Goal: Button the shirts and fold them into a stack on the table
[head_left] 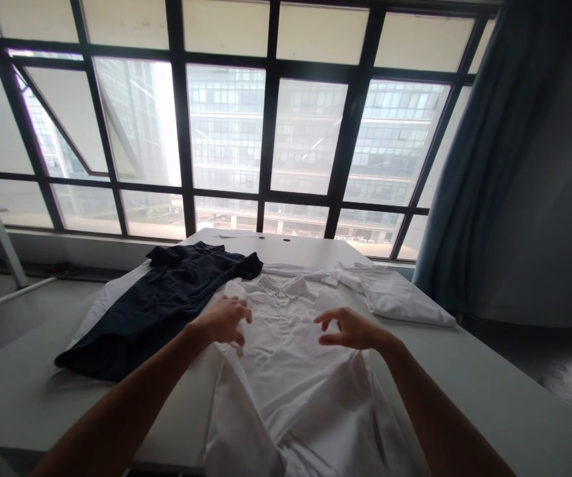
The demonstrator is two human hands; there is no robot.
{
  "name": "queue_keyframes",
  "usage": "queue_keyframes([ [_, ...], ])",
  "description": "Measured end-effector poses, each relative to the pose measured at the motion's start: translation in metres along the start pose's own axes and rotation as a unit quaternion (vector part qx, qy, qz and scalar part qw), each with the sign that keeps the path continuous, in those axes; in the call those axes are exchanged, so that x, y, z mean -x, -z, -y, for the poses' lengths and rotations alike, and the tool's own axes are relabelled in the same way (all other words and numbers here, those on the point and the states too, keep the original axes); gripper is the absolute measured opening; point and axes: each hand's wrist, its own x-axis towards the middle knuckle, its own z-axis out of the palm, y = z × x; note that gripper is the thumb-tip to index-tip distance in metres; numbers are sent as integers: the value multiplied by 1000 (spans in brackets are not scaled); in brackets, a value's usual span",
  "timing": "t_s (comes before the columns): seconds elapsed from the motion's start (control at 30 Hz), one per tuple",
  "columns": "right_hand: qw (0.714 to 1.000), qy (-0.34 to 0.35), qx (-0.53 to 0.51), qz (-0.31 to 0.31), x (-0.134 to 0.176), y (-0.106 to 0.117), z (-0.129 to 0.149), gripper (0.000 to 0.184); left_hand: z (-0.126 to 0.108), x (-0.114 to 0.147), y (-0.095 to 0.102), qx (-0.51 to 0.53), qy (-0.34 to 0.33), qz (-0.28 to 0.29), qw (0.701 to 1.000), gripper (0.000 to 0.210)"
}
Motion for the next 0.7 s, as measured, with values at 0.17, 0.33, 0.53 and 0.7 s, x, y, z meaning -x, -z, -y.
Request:
queue_keyframes([
  [0.17, 976, 107, -105, 161, -11, -33, 31, 75, -14, -9, -28, 128, -183, 33, 974, 59],
  [0.33, 975, 109, -115, 157, -23, -61, 40, 32, -13, -18, -47, 172, -162, 85, 968, 62],
  [0.53, 989, 108, -93, 46, -8, -14, 8, 17, -9, -29, -53, 191, -151, 103, 964, 29],
  [0.7, 928, -101, -50, -354, 6, 33, -46, 23, -9, -34, -57, 148, -189, 84, 967, 16],
])
